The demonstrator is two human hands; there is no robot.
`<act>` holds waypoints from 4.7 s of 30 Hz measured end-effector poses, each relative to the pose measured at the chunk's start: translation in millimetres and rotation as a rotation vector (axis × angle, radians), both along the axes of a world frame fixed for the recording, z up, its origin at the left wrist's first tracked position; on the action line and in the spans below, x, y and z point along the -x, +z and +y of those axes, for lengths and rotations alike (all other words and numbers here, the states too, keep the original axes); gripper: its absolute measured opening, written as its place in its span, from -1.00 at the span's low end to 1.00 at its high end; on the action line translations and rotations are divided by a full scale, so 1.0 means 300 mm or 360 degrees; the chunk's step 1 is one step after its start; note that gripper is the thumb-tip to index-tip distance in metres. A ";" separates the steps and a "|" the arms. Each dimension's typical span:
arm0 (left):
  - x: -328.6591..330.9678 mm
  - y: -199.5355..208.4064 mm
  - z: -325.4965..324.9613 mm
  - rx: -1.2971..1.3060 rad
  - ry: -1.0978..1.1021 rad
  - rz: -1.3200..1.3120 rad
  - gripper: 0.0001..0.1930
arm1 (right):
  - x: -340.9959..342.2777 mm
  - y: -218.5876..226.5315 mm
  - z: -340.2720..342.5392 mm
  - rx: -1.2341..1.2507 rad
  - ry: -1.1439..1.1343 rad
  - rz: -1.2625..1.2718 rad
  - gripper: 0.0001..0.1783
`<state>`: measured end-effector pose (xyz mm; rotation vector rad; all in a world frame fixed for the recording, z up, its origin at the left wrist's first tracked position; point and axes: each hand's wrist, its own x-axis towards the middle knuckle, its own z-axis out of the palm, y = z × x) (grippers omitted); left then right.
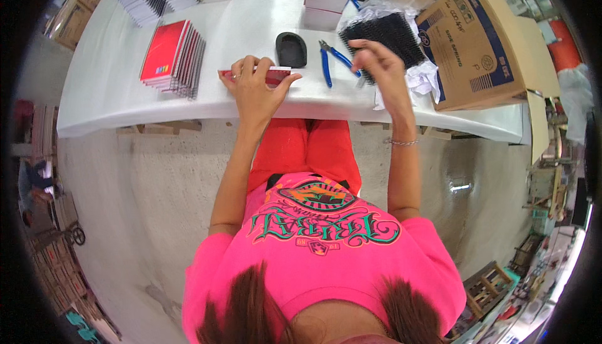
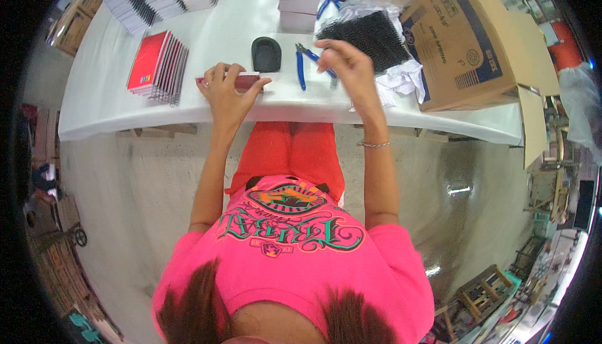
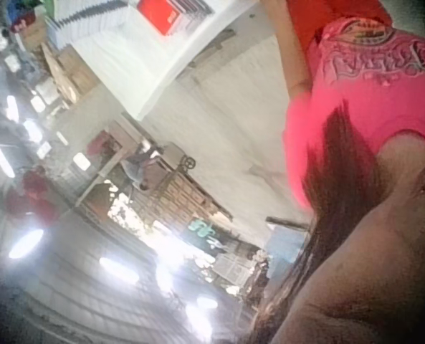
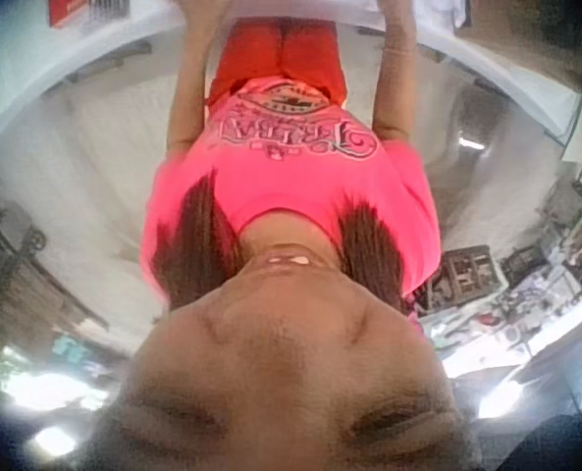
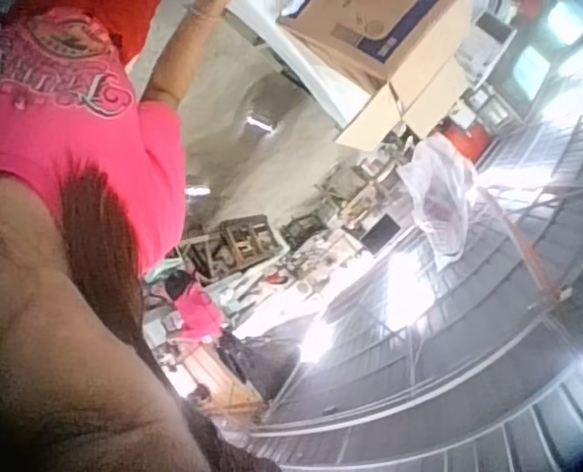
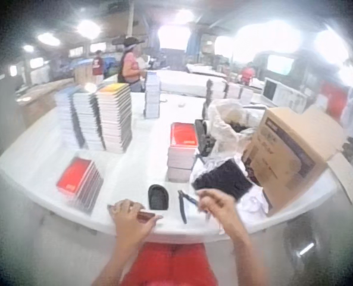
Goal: The person assembles spiral-bound notebooks by inserting black plastic spiral coils into the punched holes of red notebook covers. They use pliers to secure the coils and place the finished notebooks into a stack on the table.
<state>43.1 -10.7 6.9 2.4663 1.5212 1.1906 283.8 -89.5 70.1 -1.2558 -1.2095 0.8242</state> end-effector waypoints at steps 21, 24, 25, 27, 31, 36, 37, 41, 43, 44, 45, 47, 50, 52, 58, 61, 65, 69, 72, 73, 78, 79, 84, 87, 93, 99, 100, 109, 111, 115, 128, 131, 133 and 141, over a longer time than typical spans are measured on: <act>0.012 0.010 0.020 0.0049 -0.0097 -0.0053 -0.57 | 0.244 -0.097 0.117 -0.0223 0.0002 -0.0819 -0.77; 0.011 0.010 0.025 0.0060 -0.0107 -0.0035 -0.58 | 0.245 -0.104 0.119 -0.0300 0.0031 -0.0867 -0.77; 0.012 0.011 0.026 0.0084 -0.0111 -0.0028 -0.58 | 0.248 -0.104 0.119 -0.0325 0.0042 -0.0877 -0.79; 0.014 0.009 0.032 0.0093 -0.0115 -0.0017 -0.58 | 0.246 -0.107 0.120 -0.0319 0.0092 -0.0891 -0.81; 0.023 0.019 0.036 0.0113 -0.0136 0.0034 -0.56 | 0.255 -0.101 0.116 -0.0262 0.0099 -0.0984 -0.82; 0.038 0.025 0.039 0.0153 -0.0159 0.0103 -0.59 | 0.253 -0.116 0.148 -0.0378 0.0041 -0.1121 -0.82; 0.040 0.021 0.041 0.0164 -0.0158 0.0100 -0.59 | 0.254 -0.117 0.156 -0.0414 0.0020 -0.1140 -0.83; 0.045 0.025 0.038 0.0188 -0.0184 0.0027 -0.60 | 0.251 -0.114 0.169 -0.0295 0.0101 -0.1263 -0.85; 0.046 0.027 0.037 0.0221 -0.0146 -0.0004 -0.57 | 0.282 -0.084 0.159 -0.0333 0.0037 -0.1181 -0.87; 0.047 0.028 0.038 0.0237 -0.0127 -0.0019 -0.55 | 0.293 -0.073 0.157 -0.0352 0.0006 -0.1140 -0.87; 0.049 0.028 0.042 0.0217 -0.0144 -0.0139 -0.53 | 0.287 -0.077 0.162 -0.0367 0.0041 -0.1156 -0.86; 0.057 0.025 0.052 0.0175 -0.0176 -0.0378 -0.46 | 0.271 -0.093 0.174 -0.0397 0.0111 -0.1188 -0.84; 0.051 0.015 0.048 0.0040 -0.0034 -0.0692 -0.37 | 0.294 -0.098 0.178 -0.0435 -0.0053 -0.1168 -0.82; 0.049 0.004 0.042 0.0042 0.0000 -0.0764 -0.34 | 0.289 -0.113 0.174 -0.0362 -0.0007 -0.1187 -0.82; 0.110 -0.048 0.061 0.0568 -0.0273 -0.0875 -0.30 | 0.193 -0.042 0.220 0.0252 0.0557 -0.0928 -0.80; 0.132 -0.049 0.090 0.0563 -0.0383 -0.0806 -0.31 | 0.134 -0.075 0.289 0.0071 0.0614 -0.1120 -0.71; 0.169 -0.038 0.133 0.0484 -0.0468 -0.0729 -0.28 | 0.092 -0.094 0.357 0.0368 0.0799 -0.1108 -0.53; 0.187 -0.064 0.162 0.0490 -0.0521 -0.0797 -0.21 | 0.097 -0.151 0.374 0.0254 0.0687 -0.1129 -0.50; 0.176 -0.070 0.167 0.0466 -0.0537 -0.0808 -0.17 | 0.110 -0.201 0.370 0.0010 0.0560 -0.1252 -0.51; 0.176 -0.070 0.171 0.0524 -0.0545 -0.0831 -0.15 | 0.114 -0.212 0.363 0.0073 0.0516 -0.1055 -0.51; 0.185 -0.064 0.165 0.0589 -0.0532 -0.0827 -0.13 | 0.126 -0.165 0.295 0.0411 0.0804 0.1053 -0.49; 0.183 -0.061 0.162 0.0588 -0.0522 -0.0813 -0.13 | 0.126 -0.141 0.268 0.0424 0.0957 0.1178 -0.46; 0.180 -0.078 0.170 0.0543 -0.0584 -0.0830 -0.14 | 0.098 -0.094 0.256 0.0498 0.1199 0.0274 -0.53; 0.183 -0.071 0.164 0.0589 -0.0570 -0.0833 -0.15 | 0.129 -0.060 0.280 0.0552 0.0742 -0.0443 -0.63; 0.186 -0.082 0.172 0.0562 -0.0606 -0.0830 -0.15 | 0.163 -0.001 0.248 0.0524 0.0665 -0.0395 -0.66; 0.188 -0.066 0.165 0.0586 -0.0648 -0.0834 -0.16 | 0.187 0.012 0.279 0.0701 0.0508 -0.0922 -0.66; 0.186 -0.063 0.164 0.0582 -0.0648 -0.0832 -0.15 | 0.175 0.001 0.268 0.0659 0.0552 -0.0503 -0.66; 0.174 -0.072 0.163 0.0616 -0.0686 -0.0901 0.07 | 0.197 0.053 0.229 0.0562 0.0896 -0.0234 -0.75; 0.170 -0.085 0.163 0.0666 -0.0700 -0.0929 0.15 | 0.212 0.060 0.254 0.0490 0.0953 -0.0368 -0.79; 0.169 -0.083 0.170 0.0747 -0.0735 -0.0955 0.25 | 0.191 0.029 0.274 0.0621 0.0858 -0.0570 -0.71; 0.154 -0.071 0.154 0.0868 -0.0890 -0.1148 0.05 | 0.202 -0.025 0.364 0.0737 0.0560 -0.0768 -0.66; 0.143 -0.093 0.159 0.0813 -0.0841 -0.1058 -0.17 | 0.212 -0.019 0.338 0.0604 0.0897 0.0008 -0.64; 0.158 -0.100 0.183 0.0951 -0.0882 -0.1066 -0.21 | 0.187 -0.043 0.345 0.0554 0.0920 0.0041 -0.65; 0.164 -0.011 0.162 0.1156 -0.0953 -0.1346 -0.46 | 0.088 0.004 0.358 0.0303 0.0749 0.0376 -0.58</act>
